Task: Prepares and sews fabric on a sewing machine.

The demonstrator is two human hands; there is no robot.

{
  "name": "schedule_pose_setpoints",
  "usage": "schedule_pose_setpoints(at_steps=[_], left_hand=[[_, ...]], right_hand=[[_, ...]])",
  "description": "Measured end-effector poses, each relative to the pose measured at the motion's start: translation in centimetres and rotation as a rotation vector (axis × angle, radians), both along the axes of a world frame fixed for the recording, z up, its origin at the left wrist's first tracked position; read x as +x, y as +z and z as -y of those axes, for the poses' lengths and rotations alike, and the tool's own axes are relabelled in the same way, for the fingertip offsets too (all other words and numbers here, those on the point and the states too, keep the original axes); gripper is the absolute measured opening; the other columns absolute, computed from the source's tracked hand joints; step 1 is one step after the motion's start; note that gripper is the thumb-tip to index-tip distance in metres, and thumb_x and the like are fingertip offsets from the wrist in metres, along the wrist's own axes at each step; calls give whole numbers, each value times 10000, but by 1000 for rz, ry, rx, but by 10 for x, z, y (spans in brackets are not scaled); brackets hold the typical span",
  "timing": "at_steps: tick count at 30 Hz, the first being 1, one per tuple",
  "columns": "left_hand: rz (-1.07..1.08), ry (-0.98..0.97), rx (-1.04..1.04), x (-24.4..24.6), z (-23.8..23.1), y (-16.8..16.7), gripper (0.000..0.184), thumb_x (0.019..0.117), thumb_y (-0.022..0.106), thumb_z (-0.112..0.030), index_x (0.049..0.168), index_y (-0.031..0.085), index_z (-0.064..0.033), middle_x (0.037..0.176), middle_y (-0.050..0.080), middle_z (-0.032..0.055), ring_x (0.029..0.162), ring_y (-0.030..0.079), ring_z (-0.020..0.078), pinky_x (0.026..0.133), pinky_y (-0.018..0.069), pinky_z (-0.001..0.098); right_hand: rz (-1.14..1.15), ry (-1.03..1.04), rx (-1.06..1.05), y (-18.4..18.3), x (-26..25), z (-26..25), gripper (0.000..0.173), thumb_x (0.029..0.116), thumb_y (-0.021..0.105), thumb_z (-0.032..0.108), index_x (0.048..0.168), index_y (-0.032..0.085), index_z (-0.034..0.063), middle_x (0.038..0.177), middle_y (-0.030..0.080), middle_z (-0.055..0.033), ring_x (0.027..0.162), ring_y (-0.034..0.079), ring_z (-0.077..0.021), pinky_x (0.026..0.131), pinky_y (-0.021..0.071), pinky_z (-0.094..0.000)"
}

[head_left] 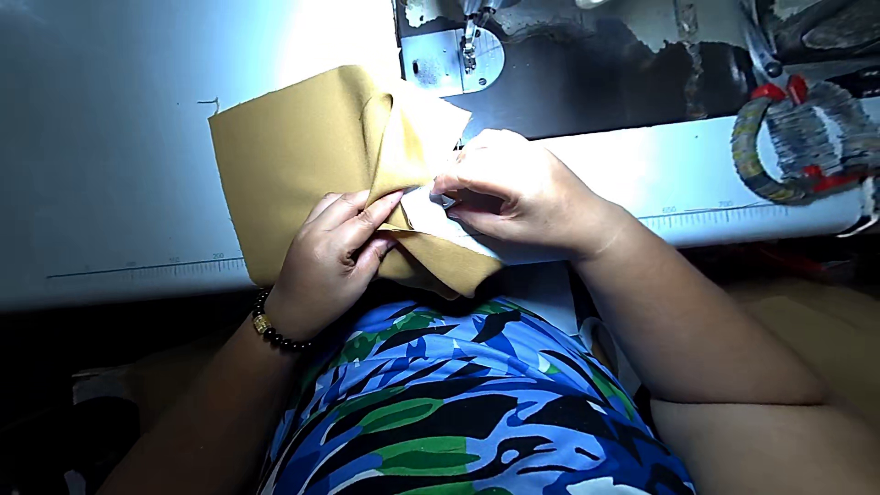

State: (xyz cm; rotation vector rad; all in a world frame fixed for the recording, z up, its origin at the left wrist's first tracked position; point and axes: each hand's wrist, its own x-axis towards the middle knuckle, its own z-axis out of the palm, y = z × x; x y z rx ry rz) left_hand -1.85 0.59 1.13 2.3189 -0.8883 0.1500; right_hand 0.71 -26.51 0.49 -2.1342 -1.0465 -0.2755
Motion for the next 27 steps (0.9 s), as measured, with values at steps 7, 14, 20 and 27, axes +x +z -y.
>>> schedule_pose_setpoints(at_steps=[7, 14, 20, 27], left_hand=[[52, -48, 76, 3, -1, -1, 392, 1019, 540, -168, 1362, 643, -10, 1221, 658, 204, 1114, 606, 312, 996, 470, 384], [88, -60, 194, 2, 0, -3, 436, 1060, 462, -207, 1445, 571, -34, 1272, 630, 202, 1108, 565, 359, 951, 453, 440], [93, -52, 252, 2, 1, -3, 443, 1070, 438, -228, 1456, 559, -49, 1286, 609, 201, 1081, 567, 371, 914, 474, 472], [202, -101, 61, 6, -6, -9, 410, 990, 567, -183, 1395, 627, -191, 1178, 672, 179, 1013, 621, 312, 842, 516, 407]], right_hand=[[82, -21, -59, -1, -1, -12, 246, 897, 612, 66, 1115, 718, 24, 939, 697, -136, 890, 625, -284, 797, 494, -405], [121, -26, -21, 0, -1, -15, 128, 906, 610, 41, 978, 699, -18, 826, 656, -144, 781, 602, -252, 692, 477, -343], [110, 10, 9, -1, 1, -12, 98, 913, 611, 24, 932, 705, 0, 850, 690, -145, 829, 644, -253, 737, 505, -342], [108, 20, 8, 0, 3, -12, 100, 895, 623, 41, 922, 715, 11, 816, 680, -115, 786, 634, -235, 704, 502, -343]])
